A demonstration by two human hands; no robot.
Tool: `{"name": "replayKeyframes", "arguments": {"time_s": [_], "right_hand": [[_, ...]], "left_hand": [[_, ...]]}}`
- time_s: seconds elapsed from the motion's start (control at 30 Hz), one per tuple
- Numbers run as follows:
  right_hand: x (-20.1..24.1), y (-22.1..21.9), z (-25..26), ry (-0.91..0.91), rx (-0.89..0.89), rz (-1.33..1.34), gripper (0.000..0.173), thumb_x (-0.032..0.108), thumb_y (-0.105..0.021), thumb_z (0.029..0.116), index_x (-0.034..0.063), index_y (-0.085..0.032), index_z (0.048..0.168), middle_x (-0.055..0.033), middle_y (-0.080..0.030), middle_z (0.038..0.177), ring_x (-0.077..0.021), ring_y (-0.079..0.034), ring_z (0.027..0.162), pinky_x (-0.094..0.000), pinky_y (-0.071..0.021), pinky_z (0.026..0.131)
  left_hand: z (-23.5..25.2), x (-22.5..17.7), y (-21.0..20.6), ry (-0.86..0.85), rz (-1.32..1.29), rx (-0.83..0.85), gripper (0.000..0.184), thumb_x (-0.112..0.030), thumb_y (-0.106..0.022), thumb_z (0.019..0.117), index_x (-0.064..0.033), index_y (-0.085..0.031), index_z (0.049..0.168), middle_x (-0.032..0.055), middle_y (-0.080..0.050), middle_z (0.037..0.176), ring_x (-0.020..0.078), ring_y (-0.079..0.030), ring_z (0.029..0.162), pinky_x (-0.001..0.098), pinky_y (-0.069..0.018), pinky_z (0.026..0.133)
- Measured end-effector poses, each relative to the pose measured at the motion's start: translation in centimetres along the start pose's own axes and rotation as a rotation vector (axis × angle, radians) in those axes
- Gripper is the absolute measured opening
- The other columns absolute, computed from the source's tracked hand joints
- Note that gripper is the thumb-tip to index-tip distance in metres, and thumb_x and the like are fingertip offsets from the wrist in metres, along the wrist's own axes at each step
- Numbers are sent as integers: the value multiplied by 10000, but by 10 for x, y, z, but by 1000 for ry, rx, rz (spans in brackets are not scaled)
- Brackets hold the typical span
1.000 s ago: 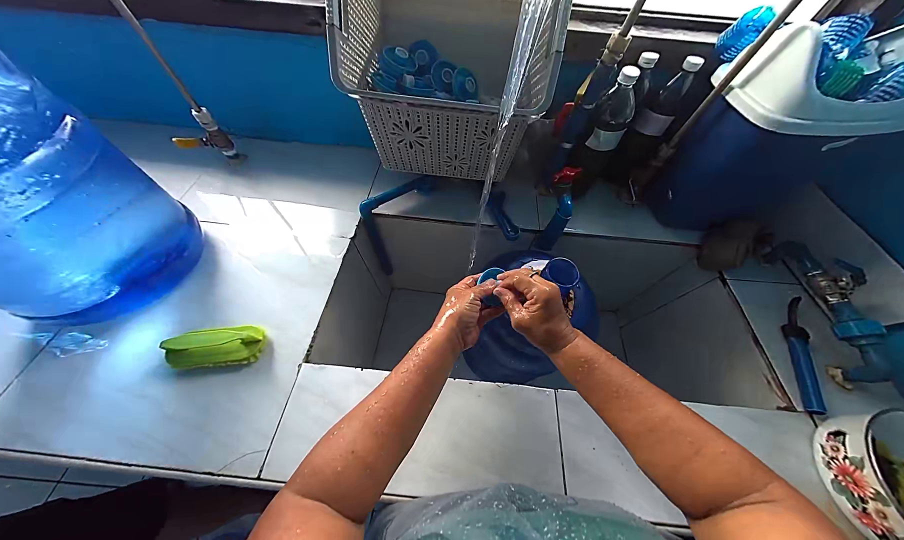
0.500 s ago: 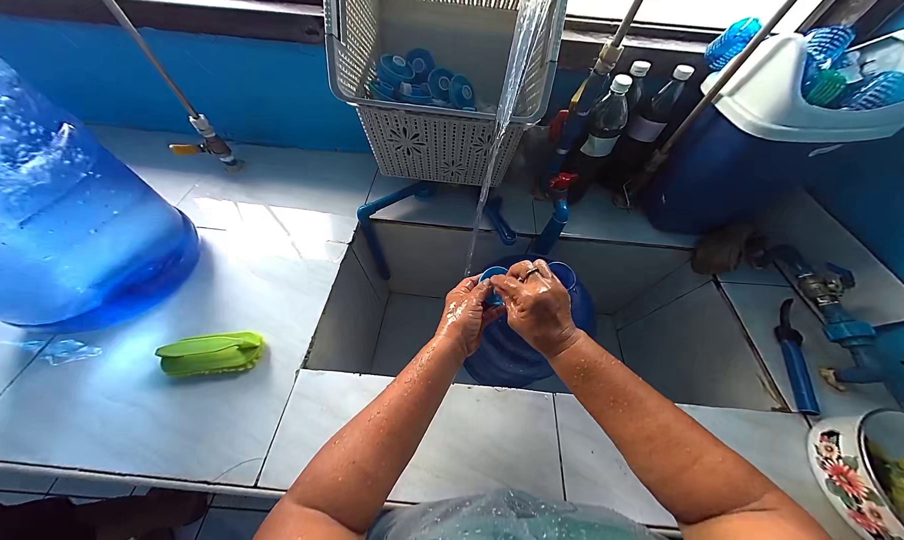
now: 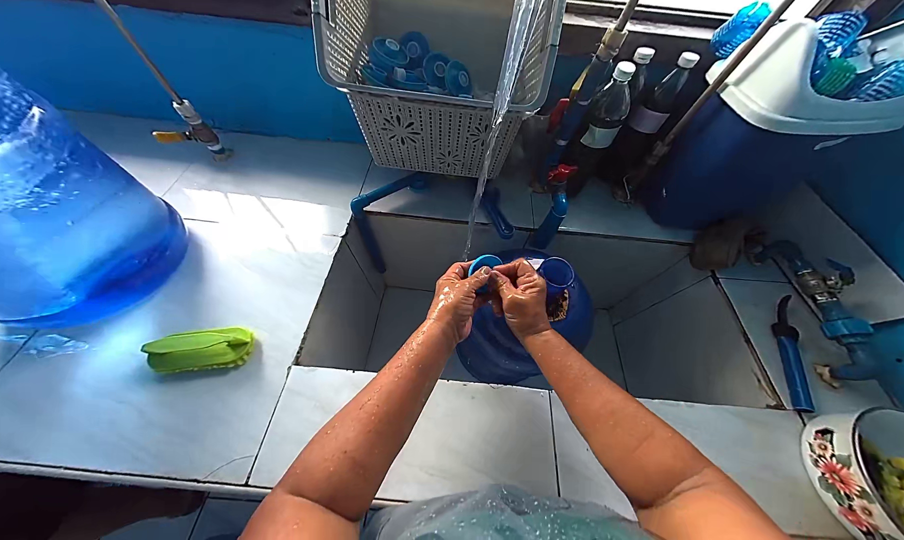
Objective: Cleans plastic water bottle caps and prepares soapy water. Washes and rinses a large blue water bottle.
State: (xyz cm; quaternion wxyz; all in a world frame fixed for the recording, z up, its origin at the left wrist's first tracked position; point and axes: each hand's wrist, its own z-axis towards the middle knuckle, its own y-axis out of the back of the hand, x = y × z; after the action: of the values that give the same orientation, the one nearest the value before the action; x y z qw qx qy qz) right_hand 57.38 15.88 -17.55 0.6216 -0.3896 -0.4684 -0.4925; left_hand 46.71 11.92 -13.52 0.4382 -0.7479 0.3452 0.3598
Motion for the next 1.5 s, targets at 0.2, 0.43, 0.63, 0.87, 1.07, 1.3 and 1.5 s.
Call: {"name": "replayKeyframes", "arguments": {"time_s": [0.2,0.43,0.63,0.87,1.07,1.3,1.5], "right_hand": [[15,1,44,-139,206,-417,587,219,-650,1017,-42,-389,1473,-261,-586,1243,-313,-637,925,-478,-554,795],[20,-33,69,13,332,-560,284,68,-558,1021,-105,-637,1232,-289,-683,1187,-376,-668,1141,-531,-494,1033],[31,-52,101,-348,284,36,242,55,-508,1043,-5,-478,1276,-98,-691,949,-182,-737,729,-346,-648,659],[19,-56,113,-461,215,-23,223,49,-516,1029,-18,-535,1241,-68,-615,767,-94,-566,482,-231,-508,446],[-11,-59,103,-611,170,-90,364,80,-549,1043,2,-474,1390,-202,-633,1032,-234,-658,687,-377,-587,613],[-10,-53,68,-714,304,-20,361,73,-543,1050,-39,-476,1386,-200,-661,1036,-218,-693,746,-339,-603,671],[-4,-33,63,-966,57,480,399,265,-250,1132,-10,-500,1276,-188,-682,973,-279,-715,765,-389,-613,675]], "left_hand": [[22,-18,4,-65,-1,21,294,-307,-500,1082,-101,-514,1292,41,-624,1047,106,-643,876,272,-558,806],[51,-19,10,-129,-12,-110,292,-187,-472,1089,6,-507,1305,118,-622,1013,152,-624,839,324,-549,764],[-6,-61,121,-369,534,-144,713,-279,-602,1022,-9,-261,1587,237,-372,1587,315,-477,1404,468,-441,1133],[-98,-78,333,-113,1469,-535,917,-262,-891,783,-126,-421,1559,241,-243,1654,519,-119,1527,827,-82,1110],[-62,-90,295,-329,1685,-486,628,-232,-775,918,30,-536,1436,404,-512,1375,613,-437,1316,753,-254,1101],[112,-97,100,-391,1670,21,652,-349,-712,959,-109,-475,1517,283,-578,1378,479,-520,1312,653,-378,1090],[233,-50,44,-829,1733,85,478,-78,-588,1000,-69,-530,1474,217,-472,1539,431,-385,1461,646,-213,1202]]}}
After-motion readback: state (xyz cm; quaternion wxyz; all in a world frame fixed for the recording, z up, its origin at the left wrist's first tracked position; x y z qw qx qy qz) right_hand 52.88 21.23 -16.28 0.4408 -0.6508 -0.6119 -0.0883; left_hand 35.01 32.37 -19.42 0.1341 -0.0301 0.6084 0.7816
